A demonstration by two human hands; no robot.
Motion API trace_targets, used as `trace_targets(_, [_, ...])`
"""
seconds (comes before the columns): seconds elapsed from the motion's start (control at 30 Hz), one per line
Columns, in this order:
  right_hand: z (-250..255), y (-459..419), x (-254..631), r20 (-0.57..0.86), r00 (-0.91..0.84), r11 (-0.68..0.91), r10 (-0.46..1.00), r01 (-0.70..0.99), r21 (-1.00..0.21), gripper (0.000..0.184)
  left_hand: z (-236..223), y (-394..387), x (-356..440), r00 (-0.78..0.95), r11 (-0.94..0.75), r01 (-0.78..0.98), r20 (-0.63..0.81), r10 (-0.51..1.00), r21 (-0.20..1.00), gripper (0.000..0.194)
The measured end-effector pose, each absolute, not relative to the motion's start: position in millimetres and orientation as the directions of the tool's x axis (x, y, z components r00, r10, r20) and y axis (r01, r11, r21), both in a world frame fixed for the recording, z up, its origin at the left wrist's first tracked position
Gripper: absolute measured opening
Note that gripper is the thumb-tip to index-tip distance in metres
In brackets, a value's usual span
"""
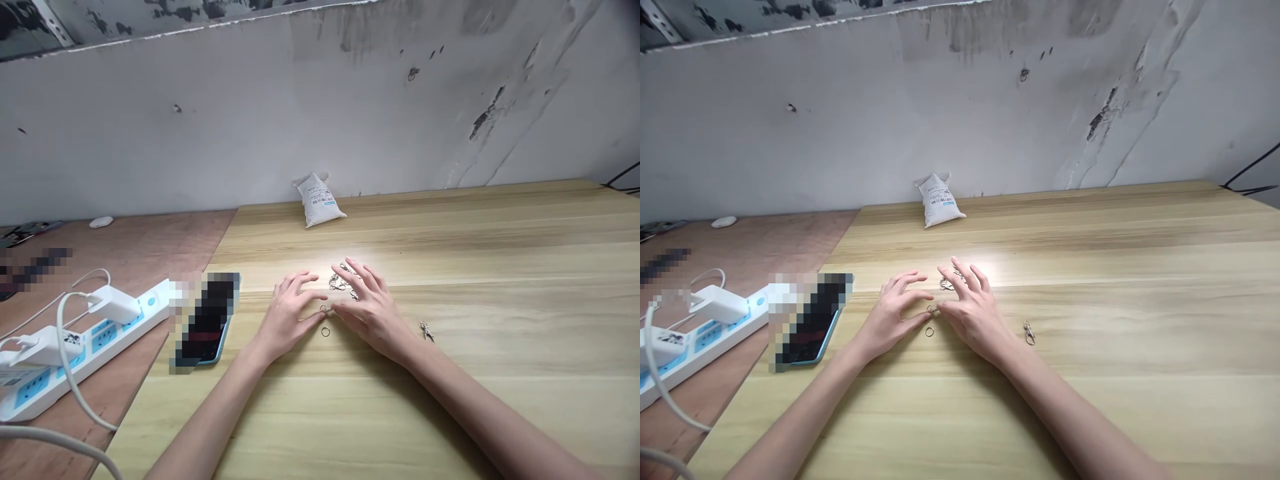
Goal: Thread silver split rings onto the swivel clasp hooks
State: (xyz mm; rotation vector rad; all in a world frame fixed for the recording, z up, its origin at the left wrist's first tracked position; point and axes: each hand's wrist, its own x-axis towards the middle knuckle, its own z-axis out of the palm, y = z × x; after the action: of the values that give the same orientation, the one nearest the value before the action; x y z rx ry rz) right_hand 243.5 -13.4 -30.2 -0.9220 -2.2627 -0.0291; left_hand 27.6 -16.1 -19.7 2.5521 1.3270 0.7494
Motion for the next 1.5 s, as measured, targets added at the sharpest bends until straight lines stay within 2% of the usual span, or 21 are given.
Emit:
trace_targets(0.17, [-31, -13, 245, 0.614, -0.514, 0.763, 0.599, 0.599, -0.243, 0.018, -20, -14, 27, 0.558, -0.683, 0.694, 0.43, 0.71, 0.227, 0.012])
trace_targets(0.3, [-32, -12, 246, 0.613, -0.506, 0.757, 0.607, 0.603, -0.251, 0.017, -19, -13, 27, 0.581, -0.692, 0.713, 0.458, 0.672, 0.111, 0.012])
trace_targets(0.47, [-30, -11, 246, 0.629, -0.496, 0.758, 0.598, 0.604, -0.245, 0.017, -17, -14, 31, 0.59, -0.679, 0.733, 0.465, 0.66, 0.033, 0.017])
trace_targets(0.57, [-30, -12, 245, 0.64, -0.472, 0.747, 0.606, 0.613, -0.256, 0.017, -16, -16, 31, 0.595, -0.678, 0.733, 0.429, 0.679, 0.055, 0.022])
trace_targets(0.73, [-28, -13, 243, 0.635, -0.445, 0.73, 0.632, 0.616, -0.295, 0.017, -17, -15, 26, 0.599, -0.681, 0.712, 0.359, 0.716, 0.169, 0.021])
trace_targets(0.97, [-25, -14, 244, 0.615, -0.44, 0.719, 0.654, 0.615, -0.324, 0.018, -20, -13, 25, 0.593, -0.704, 0.683, 0.415, 0.69, 0.194, 0.012])
trace_targets(1.17, [-24, -14, 245, 0.587, -0.458, 0.716, 0.667, 0.61, -0.338, 0.017, -16, -12, 21, 0.59, -0.69, 0.674, 0.369, 0.718, 0.264, 0.01])
trace_targets(1.3, [-25, -14, 244, 0.591, -0.469, 0.729, 0.656, 0.595, -0.338, 0.017, -16, -12, 22, 0.58, -0.677, 0.695, 0.367, 0.727, 0.242, 0.017])
trace_targets(1.5, [-24, -15, 241, 0.59, -0.486, 0.749, 0.644, 0.559, -0.356, 0.018, -16, -13, 24, 0.609, -0.708, 0.698, 0.43, 0.667, 0.11, 0.025])
